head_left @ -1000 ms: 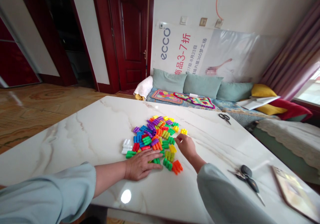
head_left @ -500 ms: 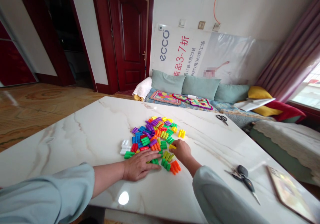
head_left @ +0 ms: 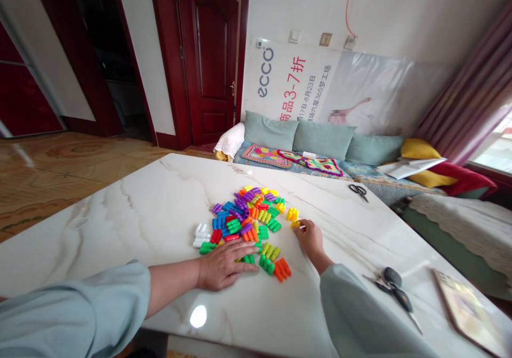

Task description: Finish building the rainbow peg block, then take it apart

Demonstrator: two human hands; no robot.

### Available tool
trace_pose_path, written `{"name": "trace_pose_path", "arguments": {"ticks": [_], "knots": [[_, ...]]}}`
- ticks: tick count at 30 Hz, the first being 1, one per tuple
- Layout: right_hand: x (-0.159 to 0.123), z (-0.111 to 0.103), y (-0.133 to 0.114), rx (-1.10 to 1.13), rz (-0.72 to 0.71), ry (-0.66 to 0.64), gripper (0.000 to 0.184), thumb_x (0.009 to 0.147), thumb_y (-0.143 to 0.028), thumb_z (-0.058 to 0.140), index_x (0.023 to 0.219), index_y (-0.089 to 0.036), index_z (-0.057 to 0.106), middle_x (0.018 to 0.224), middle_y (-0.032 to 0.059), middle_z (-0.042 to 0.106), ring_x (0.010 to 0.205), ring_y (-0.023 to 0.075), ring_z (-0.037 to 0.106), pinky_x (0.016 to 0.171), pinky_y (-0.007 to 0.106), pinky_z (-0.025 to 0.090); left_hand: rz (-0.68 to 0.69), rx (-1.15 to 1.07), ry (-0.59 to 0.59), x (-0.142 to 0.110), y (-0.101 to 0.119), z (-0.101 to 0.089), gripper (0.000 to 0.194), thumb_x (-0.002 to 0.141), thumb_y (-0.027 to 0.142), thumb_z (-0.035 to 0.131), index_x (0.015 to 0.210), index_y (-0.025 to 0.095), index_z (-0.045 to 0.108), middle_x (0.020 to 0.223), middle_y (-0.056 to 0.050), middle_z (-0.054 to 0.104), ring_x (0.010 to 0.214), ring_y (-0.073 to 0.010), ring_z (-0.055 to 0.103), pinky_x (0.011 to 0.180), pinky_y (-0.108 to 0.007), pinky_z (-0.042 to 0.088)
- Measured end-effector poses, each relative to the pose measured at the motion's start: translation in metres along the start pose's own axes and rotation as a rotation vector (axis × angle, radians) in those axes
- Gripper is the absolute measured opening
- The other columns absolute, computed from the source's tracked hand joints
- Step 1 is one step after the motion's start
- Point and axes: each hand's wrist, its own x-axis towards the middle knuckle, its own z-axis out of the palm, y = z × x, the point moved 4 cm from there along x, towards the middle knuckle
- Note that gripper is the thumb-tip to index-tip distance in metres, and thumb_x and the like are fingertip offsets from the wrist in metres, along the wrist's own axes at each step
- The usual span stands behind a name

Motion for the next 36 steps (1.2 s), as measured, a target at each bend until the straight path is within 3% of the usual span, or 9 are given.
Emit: {"name": "trace_pose_path", "arguments": {"ticks": [3, 7, 11, 17, 23, 26, 30, 36], "knots": [[0.001, 0.003, 0.005, 0.07, -0.017, 0.029, 0.028, 0.073, -0.032, 0.056, 0.093, -0.015, 0.066, 0.094, 0.0082, 0.064, 0.068, 0.0144, 0.059, 0.065, 0.026, 0.044, 0.009, -0.008, 0.014, 0.0, 0.0, -0.001, 0.059, 0.078, 0.016, 0.053, 0.134, 0.033, 0.046, 0.153, -0.003, 0.03, 0.138, -0.0268, 0.031, 0.112, -0.049, 0.026], [-0.005, -0.006, 0.01, 0.103, -0.036, 0.111, 0.025, 0.076, -0.039, 0.056, 0.085, -0.016, 0.061, 0.083, 0.0057, 0.061, 0.067, 0.0157, 0.055, 0.064, 0.027, 0.044, 0.016, -0.024, 0.029, 0.0, 0.0, -0.002, 0.059, 0.078, 0.016, 0.053, 0.134, 0.033, 0.046, 0.153, -0.003, 0.03, 0.137, -0.0271, 0.031, 0.112, -0.049, 0.027], [-0.015, -0.008, 0.001, 0.052, -0.169, 0.017, 0.031, 0.085, -0.042, 0.046, 0.069, -0.018, 0.059, 0.079, 0.0056, 0.059, 0.067, 0.015, 0.053, 0.064, 0.027, 0.042, 0.018, -0.048, 0.039, 0.001, 0.001, -0.003, 0.06, 0.078, 0.016, 0.052, 0.135, 0.033, 0.045, 0.153, -0.003, 0.03, 0.137, -0.0284, 0.031, 0.112, -0.05, 0.028], [-0.019, -0.003, -0.008, 0.028, -0.22, -0.057, 0.034, 0.086, -0.04, 0.043, 0.092, -0.017, 0.068, 0.097, 0.0055, 0.063, 0.069, 0.0132, 0.057, 0.067, 0.026, 0.044, 0.011, -0.048, 0.043, 0.0, 0.0, -0.002, 0.059, 0.079, 0.016, 0.052, 0.134, 0.034, 0.045, 0.153, -0.003, 0.031, 0.138, -0.0288, 0.03, 0.112, -0.05, 0.028], [-0.022, -0.002, -0.011, -0.077, -0.249, -0.106, 0.037, 0.086, -0.039, 0.047, 0.113, -0.02, 0.064, 0.113, 0.0045, 0.061, 0.073, 0.0132, 0.058, 0.067, 0.027, 0.043, 0.012, -0.037, 0.031, 0.0, 0.0, -0.002, 0.06, 0.078, 0.016, 0.053, 0.134, 0.033, 0.045, 0.154, -0.002, 0.029, 0.139, -0.0282, 0.029, 0.113, -0.049, 0.026], [-0.025, -0.005, -0.015, -0.086, -0.247, -0.139, 0.035, 0.086, -0.04, 0.046, 0.107, -0.02, 0.065, 0.11, 0.0045, 0.061, 0.076, 0.0139, 0.059, 0.068, 0.027, 0.042, 0.008, -0.035, 0.021, 0.0, 0.001, -0.003, 0.059, 0.078, 0.016, 0.053, 0.134, 0.032, 0.046, 0.153, -0.003, 0.03, 0.139, -0.0281, 0.029, 0.113, -0.049, 0.026], [-0.037, -0.002, -0.025, -0.116, -0.245, -0.212, 0.026, 0.087, -0.039, 0.044, 0.088, -0.022, 0.065, 0.087, 0.001, 0.064, 0.073, 0.0147, 0.059, 0.063, 0.025, 0.038, 0.01, -0.034, 0.03, 0.001, 0.002, -0.005, 0.056, 0.08, 0.018, 0.051, 0.135, 0.032, 0.046, 0.152, -0.003, 0.031, 0.138, -0.0278, 0.03, 0.112, -0.049, 0.027], [-0.05, 0.006, -0.038, -0.278, -0.328, -0.172, 0.019, 0.09, -0.032, 0.044, 0.098, -0.022, 0.058, 0.092, 0.0032, 0.066, 0.079, 0.0158, 0.06, 0.065, 0.026, 0.035, 0.012, 0.008, -0.001, -0.001, 0.002, -0.002, 0.058, 0.08, 0.02, 0.053, 0.136, 0.032, 0.044, 0.154, -0.005, 0.028, 0.14, -0.0286, 0.026, 0.113, -0.051, 0.023]]}}
